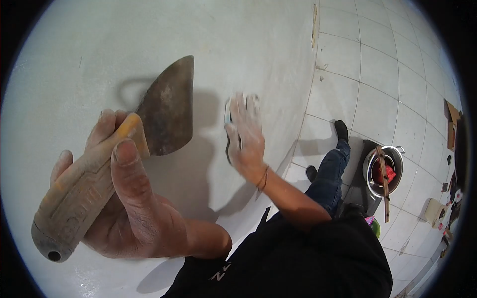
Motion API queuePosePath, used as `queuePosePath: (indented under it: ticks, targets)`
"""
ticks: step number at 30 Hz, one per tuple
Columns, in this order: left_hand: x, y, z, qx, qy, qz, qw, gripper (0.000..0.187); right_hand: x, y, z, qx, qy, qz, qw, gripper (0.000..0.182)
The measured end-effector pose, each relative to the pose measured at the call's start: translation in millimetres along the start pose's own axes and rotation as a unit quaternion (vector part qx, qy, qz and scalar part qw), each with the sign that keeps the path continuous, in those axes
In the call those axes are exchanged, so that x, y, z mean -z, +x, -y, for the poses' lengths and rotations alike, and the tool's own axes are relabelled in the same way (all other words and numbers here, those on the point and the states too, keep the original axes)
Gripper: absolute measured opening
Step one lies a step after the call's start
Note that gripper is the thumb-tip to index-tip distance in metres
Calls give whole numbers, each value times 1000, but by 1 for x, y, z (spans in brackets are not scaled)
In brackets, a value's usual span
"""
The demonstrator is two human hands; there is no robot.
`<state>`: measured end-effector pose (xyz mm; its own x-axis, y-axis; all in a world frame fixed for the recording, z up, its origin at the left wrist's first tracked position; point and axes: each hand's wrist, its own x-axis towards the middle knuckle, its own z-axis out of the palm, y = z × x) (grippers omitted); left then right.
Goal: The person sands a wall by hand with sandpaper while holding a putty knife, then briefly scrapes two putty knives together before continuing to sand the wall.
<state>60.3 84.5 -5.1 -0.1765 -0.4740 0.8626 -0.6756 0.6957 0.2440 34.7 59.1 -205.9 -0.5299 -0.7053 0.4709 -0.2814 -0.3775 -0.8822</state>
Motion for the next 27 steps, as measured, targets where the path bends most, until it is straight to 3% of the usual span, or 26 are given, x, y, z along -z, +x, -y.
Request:
queuePosePath:
  ticks: [2, 5, 14, 17, 22, 27]
  targets:
    - [2, 0, -2, 0, -2, 13, 1000, 52, -1, -7, -1, -28, 2, 13, 1000, 47]
    - [0, -2, -4, 18, 39, -3, 999, 53, 6, 20, -3, 9, 14, 7, 1000, 47]
    - [-11, -3, -3, 0, -27, 14, 1000, 52, 8, 15, -4, -6, -23, 26, 999, 47]
    - [-20, -8, -8, 33, -31, -7, 999, 50, 8, -4, 0, -16, -22, 28, 999, 47]
    - [-23, -6, -9, 66, -47, -35, 996, 46, 8, 21, -4, -19, -58, 36, 998, 48]
    - [-29, -10, 1, 70, -39, -24, 996, 34, 6, -4, -2, -17, -33, 27, 999, 49]
